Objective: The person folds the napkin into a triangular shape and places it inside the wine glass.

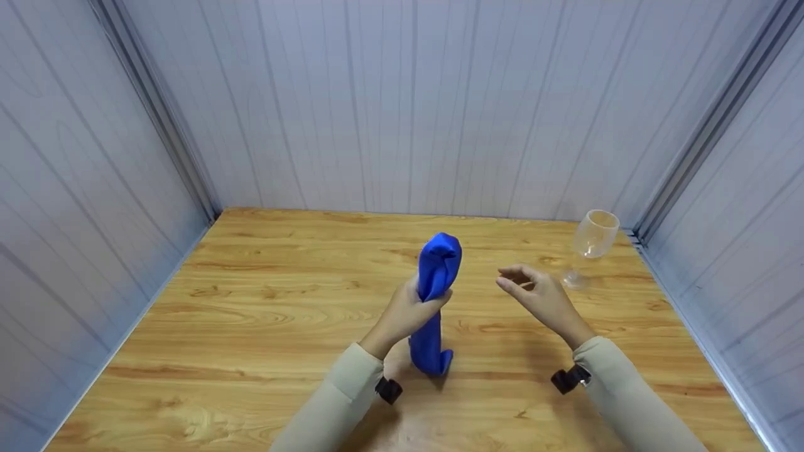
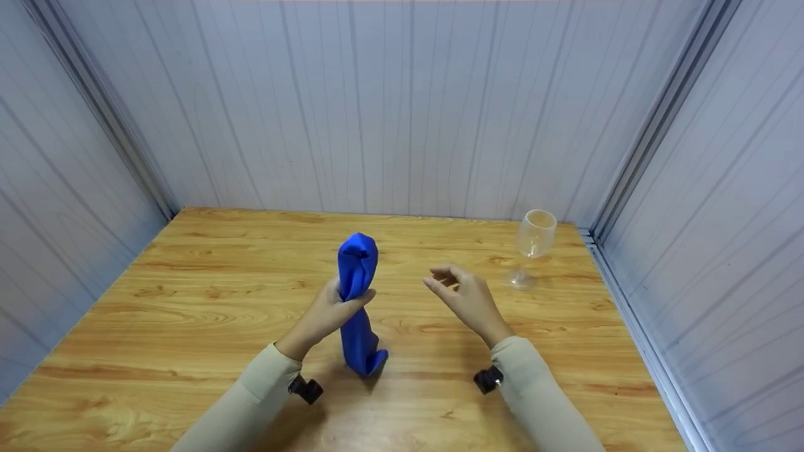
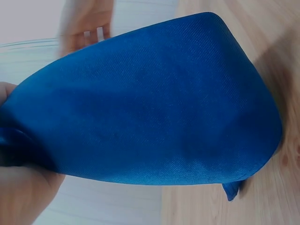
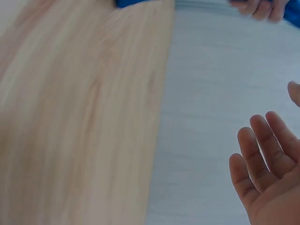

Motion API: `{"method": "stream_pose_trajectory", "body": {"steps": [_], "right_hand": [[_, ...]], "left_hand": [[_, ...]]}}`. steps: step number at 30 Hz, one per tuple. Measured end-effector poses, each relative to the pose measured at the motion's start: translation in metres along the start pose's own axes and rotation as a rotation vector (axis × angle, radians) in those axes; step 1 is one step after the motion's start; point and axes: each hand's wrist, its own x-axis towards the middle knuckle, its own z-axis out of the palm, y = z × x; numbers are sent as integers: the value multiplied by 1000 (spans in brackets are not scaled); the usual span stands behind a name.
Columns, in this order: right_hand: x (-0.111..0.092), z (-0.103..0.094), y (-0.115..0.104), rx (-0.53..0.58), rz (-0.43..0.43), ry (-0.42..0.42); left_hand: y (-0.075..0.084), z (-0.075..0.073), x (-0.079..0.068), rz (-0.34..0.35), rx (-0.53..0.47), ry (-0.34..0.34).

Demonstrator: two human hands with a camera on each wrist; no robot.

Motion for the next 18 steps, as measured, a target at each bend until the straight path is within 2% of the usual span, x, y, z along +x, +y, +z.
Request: {"method": "stream_pose_trajectory", "body": {"steps": [4, 9, 13, 18], "right_hand": [[-3, -10, 35, -19, 99, -5], [-6, -27, 72, -56, 183, 19], [-8, -43, 91, -46, 263, 34], [-11, -59, 104, -18, 385, 51]], "left_hand": [[-2, -1, -2, 2, -4, -2], [-4, -5, -6, -16, -29, -12], [-6, -9, -8, -40, -43, -22], [-9, -12, -10, -54, -48, -20]]}}
